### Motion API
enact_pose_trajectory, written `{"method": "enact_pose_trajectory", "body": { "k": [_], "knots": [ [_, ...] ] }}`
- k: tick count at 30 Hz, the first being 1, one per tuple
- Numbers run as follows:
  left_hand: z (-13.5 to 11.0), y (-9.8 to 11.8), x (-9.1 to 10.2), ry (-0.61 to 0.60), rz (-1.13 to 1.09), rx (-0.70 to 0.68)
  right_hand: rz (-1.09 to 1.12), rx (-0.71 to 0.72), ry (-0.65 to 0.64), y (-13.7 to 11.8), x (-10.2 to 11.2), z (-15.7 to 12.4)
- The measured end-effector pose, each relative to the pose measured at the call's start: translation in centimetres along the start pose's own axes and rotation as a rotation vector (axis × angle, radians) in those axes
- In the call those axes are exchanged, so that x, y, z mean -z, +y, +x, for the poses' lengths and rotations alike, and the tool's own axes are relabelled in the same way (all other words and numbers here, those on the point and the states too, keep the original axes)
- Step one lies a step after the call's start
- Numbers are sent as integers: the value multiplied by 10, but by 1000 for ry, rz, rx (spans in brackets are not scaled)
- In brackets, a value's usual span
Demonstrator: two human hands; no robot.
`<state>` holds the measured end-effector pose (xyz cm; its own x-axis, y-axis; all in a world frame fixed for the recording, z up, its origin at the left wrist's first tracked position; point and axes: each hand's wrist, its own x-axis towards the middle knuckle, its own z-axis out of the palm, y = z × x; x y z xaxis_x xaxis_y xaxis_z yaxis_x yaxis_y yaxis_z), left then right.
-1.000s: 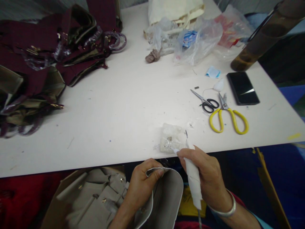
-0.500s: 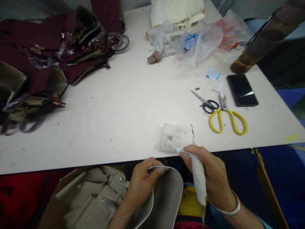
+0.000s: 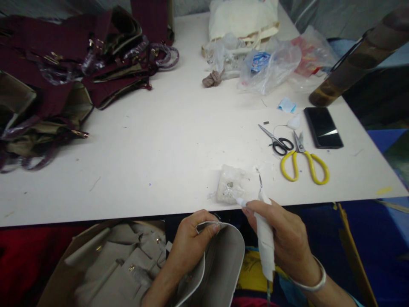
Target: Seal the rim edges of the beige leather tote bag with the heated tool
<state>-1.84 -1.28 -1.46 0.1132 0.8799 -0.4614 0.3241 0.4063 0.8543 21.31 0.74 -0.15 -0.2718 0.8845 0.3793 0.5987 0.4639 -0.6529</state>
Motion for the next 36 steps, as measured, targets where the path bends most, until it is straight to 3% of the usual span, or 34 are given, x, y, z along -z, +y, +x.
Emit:
{"method": "enact_pose_trajectory", "body": {
  "k": [7, 36],
  "knots": [
    [1, -2, 0, -5, -13, -7, 14, 13, -66, 2, 0, 4],
    [0, -4, -1, -23, -24, 0, -134, 100, -102, -5, 3, 7]
  ]
}}
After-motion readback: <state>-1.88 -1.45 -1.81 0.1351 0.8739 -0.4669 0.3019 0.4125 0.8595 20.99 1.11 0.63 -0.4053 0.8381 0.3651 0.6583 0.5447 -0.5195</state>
